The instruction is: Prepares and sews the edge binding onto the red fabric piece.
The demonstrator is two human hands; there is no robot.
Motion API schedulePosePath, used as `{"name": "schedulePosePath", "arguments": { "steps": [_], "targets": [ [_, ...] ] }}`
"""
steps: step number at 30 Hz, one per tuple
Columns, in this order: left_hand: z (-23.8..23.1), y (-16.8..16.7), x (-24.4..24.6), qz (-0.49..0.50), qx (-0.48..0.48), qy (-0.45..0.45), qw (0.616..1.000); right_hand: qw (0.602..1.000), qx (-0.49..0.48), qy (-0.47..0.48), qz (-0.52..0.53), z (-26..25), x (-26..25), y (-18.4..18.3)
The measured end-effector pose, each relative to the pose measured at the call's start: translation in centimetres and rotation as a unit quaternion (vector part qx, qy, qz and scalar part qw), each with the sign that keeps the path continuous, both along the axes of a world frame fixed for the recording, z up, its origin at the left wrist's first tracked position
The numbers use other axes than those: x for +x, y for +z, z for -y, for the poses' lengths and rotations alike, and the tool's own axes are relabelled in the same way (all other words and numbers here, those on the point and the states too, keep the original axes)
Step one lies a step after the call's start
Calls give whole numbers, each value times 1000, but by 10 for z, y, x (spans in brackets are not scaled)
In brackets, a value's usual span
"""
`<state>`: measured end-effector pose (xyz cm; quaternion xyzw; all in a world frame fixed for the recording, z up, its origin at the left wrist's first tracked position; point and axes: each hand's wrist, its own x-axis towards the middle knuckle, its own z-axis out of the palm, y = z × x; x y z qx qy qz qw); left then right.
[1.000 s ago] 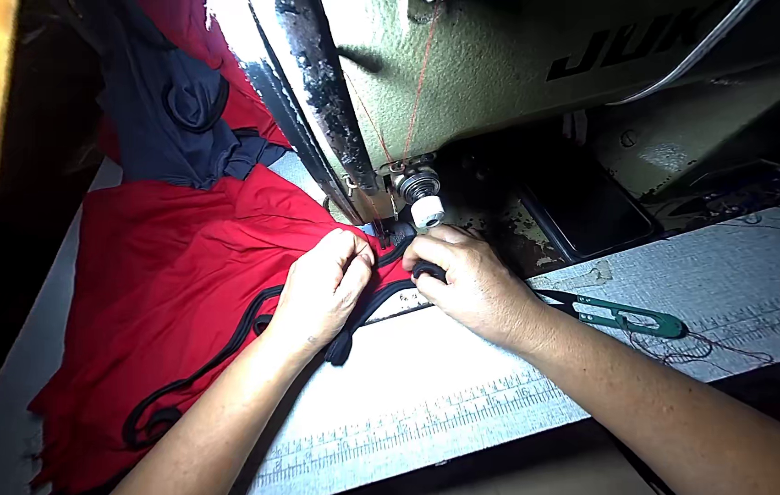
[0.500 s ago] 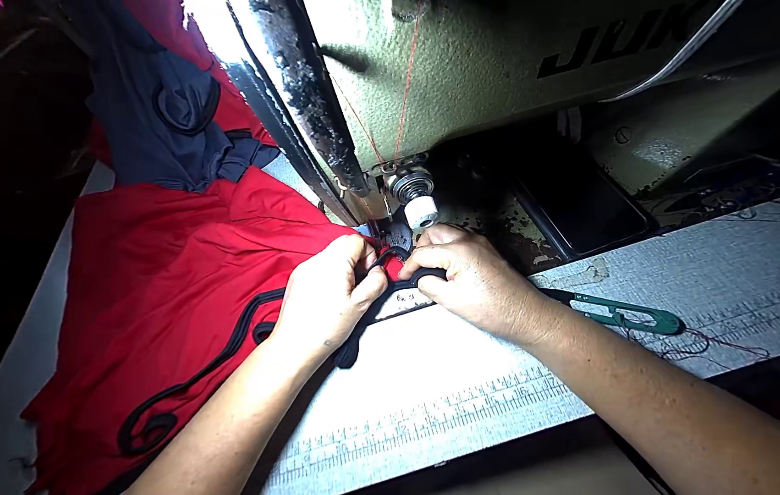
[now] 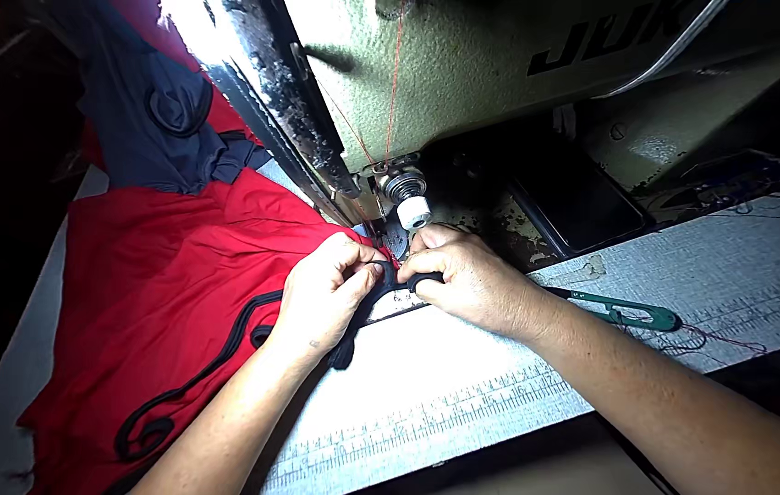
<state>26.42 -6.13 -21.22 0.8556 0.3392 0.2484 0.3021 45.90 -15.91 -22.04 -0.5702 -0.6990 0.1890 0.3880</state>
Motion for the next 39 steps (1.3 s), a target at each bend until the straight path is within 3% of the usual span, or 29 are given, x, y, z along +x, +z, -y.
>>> {"name": "schedulePosePath", "arguments": {
  "steps": [7,14,17,22,27,39],
  "targets": [
    [6,-1,1,-59,95,-9,994,1000,-14,-3,-13,0,0,1],
    [1,-2,-2,-61,83,-26,994,990,3,-133,-34,0,-5,8],
    [1,-2,-2,-57,73,-26,995,983,69,-151,-73,1,-4,2],
    [1,0,-2,-60,72,-38,995,976,164,-114,-80,2,-8,2],
    [1,0,-1,-71,98,-50,991,996,34,-83,15,-1,-13,1],
    [5,3,2,-82,89,-32,992,996,66,-52,6,-1,-8,0]
  ]
}}
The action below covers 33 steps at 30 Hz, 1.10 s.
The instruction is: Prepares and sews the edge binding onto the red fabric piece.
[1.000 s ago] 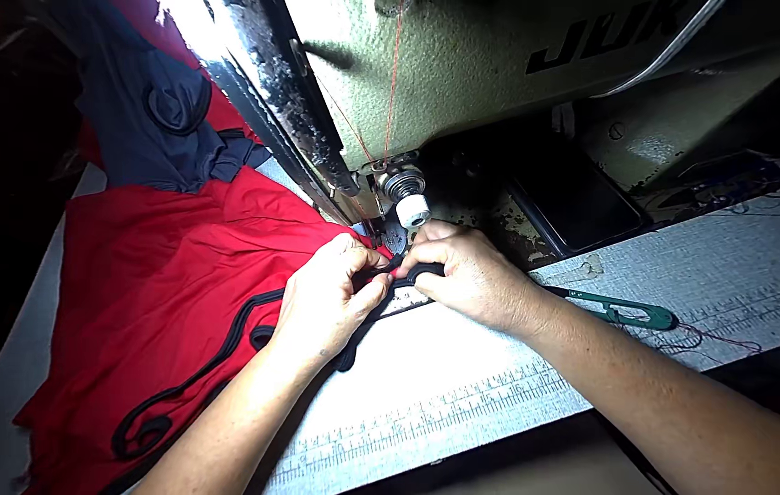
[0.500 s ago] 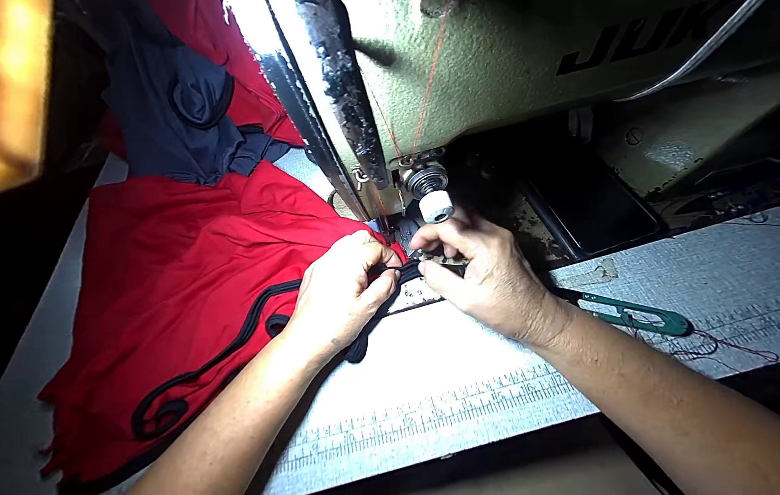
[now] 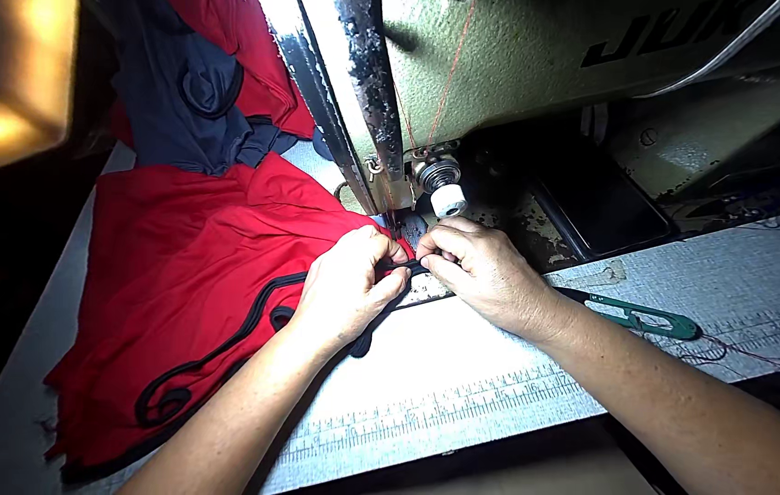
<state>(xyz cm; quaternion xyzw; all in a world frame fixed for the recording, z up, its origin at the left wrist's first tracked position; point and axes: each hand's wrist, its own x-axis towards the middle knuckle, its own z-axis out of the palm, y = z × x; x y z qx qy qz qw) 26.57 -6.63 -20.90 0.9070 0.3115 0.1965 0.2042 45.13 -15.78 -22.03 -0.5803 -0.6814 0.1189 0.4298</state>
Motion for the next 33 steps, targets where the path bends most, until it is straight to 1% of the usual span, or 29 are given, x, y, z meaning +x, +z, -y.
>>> {"name": "schedulePosePath", "arguments": {
  "steps": [7,16,20,25,29,33],
  "targets": [
    [-1,-4,-2,19,42,-30,998,1000,-6,6,3,0,2,-2],
    [-1,-6,-6,44,60,-51,996,999,31,-5,14,2,-1,-4],
    [-3,-8,-7,47,72,-59,995,1000,27,-1,16,2,-1,-3],
    [-3,-7,-7,42,64,-62,995,999,27,2,21,2,-1,-5],
    [-2,-6,-6,43,59,-67,995,999,-6,-10,30,2,-3,-4],
    [-2,-6,-5,36,41,-46,997,999,-16,-12,41,0,-4,-5]
  ]
}}
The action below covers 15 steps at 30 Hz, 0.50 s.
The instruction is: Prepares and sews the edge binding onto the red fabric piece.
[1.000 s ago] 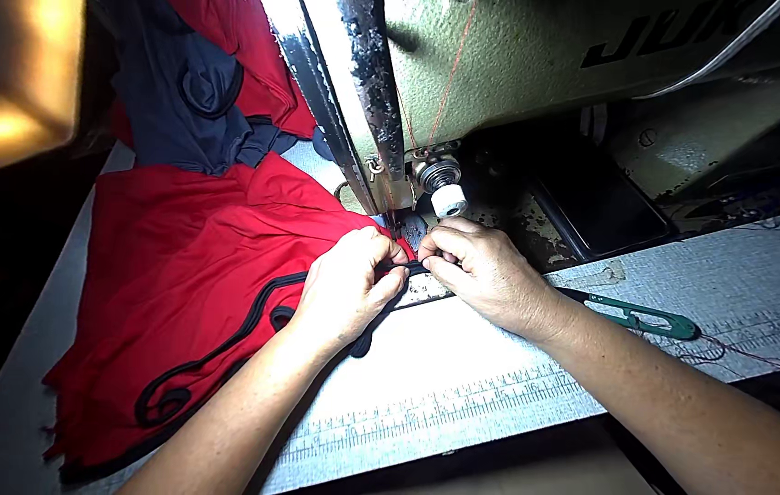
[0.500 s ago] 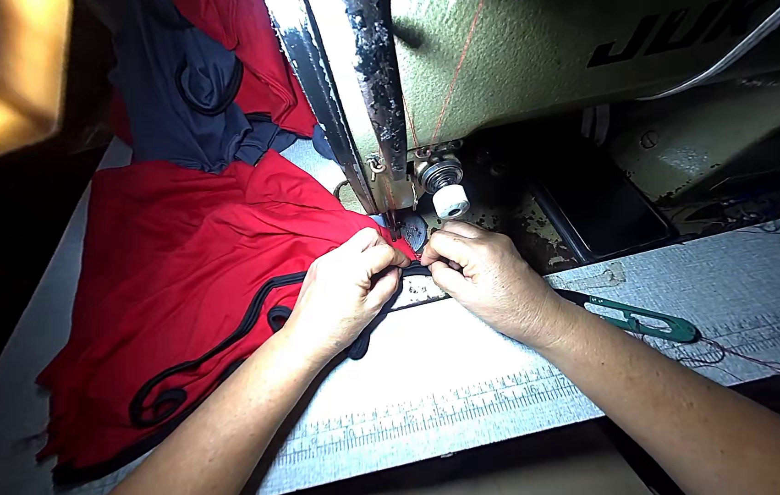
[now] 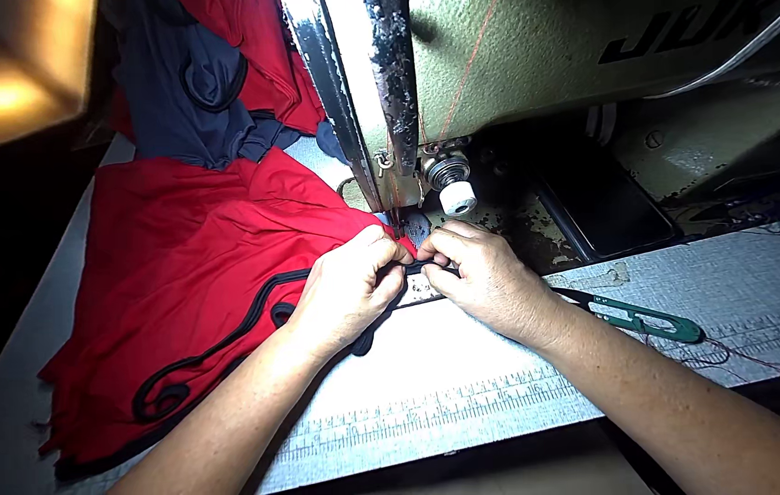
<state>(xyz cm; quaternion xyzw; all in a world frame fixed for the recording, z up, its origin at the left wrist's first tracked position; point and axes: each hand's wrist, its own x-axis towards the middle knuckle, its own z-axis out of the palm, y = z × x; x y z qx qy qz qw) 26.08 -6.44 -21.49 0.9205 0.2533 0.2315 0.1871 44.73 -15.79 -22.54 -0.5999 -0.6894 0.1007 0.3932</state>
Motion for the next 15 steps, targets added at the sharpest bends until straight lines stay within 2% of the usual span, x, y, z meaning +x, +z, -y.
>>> {"name": "schedulePosePath", "arguments": {
  "steps": [6,15],
  "targets": [
    [0,2,1,-13,-34,27,999,1000,21,10,-12,0,0,2],
    [-4,0,-4,10,34,-36,999,998,47,19,30,2,4,-3]
  ]
}}
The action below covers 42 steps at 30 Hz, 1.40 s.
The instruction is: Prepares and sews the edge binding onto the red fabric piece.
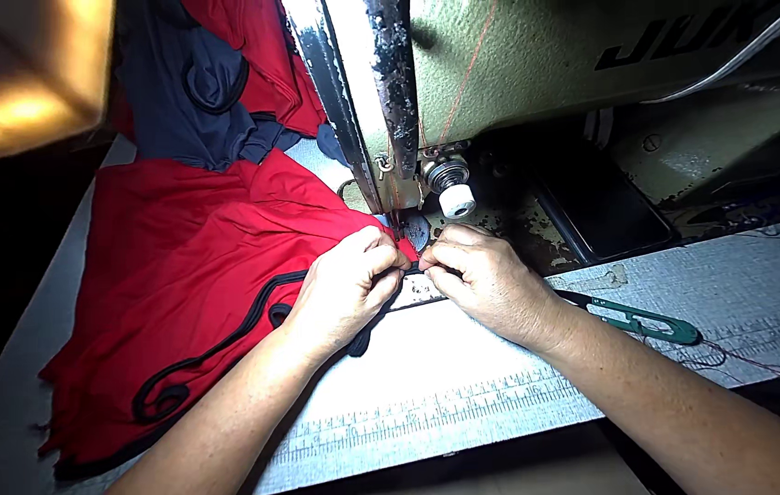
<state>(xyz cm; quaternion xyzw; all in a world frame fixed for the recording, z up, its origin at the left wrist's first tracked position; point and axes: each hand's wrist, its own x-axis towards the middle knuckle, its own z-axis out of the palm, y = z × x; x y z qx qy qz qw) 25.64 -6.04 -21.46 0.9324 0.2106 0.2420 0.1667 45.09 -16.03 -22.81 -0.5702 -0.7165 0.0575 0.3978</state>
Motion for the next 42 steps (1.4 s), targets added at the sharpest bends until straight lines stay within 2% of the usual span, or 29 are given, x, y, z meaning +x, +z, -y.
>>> {"name": "schedulePosePath", "arguments": {
  "steps": [7,20,31,33,36,39,42],
  "targets": [
    [-10,-1,-12,-6,25,-35,999,996,9,8,88,11,7,3],
    [-14,-1,-10,-3,44,-21,999,989,30,-23,144,7,2,3],
    [-31,1,-2,-8,29,23,999,980,-29,-79,182,-4,1,7],
    [-31,1,0,-16,14,47,999,985,-47,-71,153,-6,3,7],
    [-29,3,4,-29,-15,84,996,994,-93,-52,16,-15,9,11],
    [-27,3,6,-33,-30,90,995,973,-203,-69,-88,-24,10,26],
    [-29,2,7,-29,-36,91,995,968,-200,-106,-106,-29,3,25]
  ]
}}
